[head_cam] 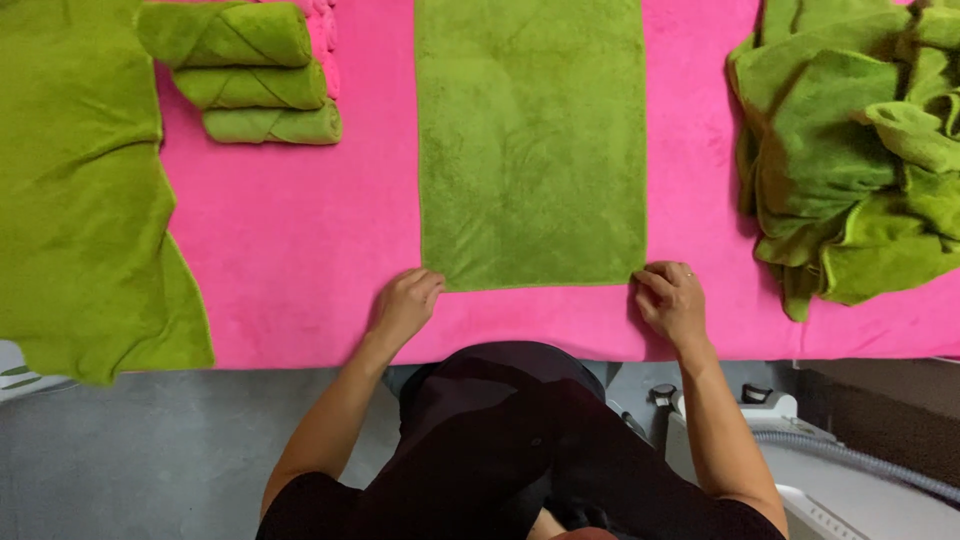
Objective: Folding and rolling green towels on a treatment table
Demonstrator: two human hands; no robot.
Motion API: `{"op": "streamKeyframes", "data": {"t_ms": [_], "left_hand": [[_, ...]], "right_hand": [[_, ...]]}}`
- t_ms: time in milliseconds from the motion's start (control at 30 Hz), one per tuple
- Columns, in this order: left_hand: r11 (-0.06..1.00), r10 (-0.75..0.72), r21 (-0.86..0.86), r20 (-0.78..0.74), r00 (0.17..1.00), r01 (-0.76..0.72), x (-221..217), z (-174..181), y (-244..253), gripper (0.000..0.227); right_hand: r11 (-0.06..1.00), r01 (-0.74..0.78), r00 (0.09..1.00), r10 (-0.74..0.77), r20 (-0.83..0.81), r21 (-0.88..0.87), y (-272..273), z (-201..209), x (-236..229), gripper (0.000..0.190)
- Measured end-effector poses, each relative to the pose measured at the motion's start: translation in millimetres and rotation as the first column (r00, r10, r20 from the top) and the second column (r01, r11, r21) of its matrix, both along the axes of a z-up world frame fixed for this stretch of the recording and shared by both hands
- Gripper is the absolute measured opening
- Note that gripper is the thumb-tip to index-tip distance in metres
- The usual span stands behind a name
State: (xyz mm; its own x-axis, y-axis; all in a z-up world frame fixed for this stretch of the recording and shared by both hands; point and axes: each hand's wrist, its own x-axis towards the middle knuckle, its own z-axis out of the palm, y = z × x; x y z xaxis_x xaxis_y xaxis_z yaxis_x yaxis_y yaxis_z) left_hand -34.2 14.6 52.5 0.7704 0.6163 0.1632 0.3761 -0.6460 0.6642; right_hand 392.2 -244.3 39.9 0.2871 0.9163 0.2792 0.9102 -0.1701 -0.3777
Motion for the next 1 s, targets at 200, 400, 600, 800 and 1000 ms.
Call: {"op": "streamKeyframes", "data": {"t_ms": [200,400,600,800,1000], "left_hand": [[1.0,-0.005,-0.006,0.027,1.0,0.005,-6.9,-6.8,2.2,0.013],[0.995,0.1,-0.028,0.098,0.99,-0.097,-10.1,-17.0,-7.0,0.015],[0.964,0.264,-0.076,0.216,0.94,-0.253,-4.8,-12.0,-17.7,0.025],[0.892,0.451,-0.078,0.12,0.884,-0.444,7.8,-21.9,-22.9,0.013],[0.825,0.545,-0.194,0.032,0.838,-0.53,15.0,-14.5,-20.5,0.012]], "right_hand": [[0.999,-0.008,0.999,0.01,-0.044,0.041,9.4,22.3,-8.6,0.015],[0.992,-0.028,0.991,0.044,-0.127,0.123,23.8,24.1,-2.0,0.01],[0.969,-0.015,0.9,0.12,-0.418,0.245,121.6,31.4,58.1,0.005],[0.904,-0.373,0.897,0.409,-0.167,0.211,357.9,83.2,18.8,0.003],[0.835,-0.543,0.814,0.55,-0.187,0.092,502.7,35.1,-53.1,0.011]]}}
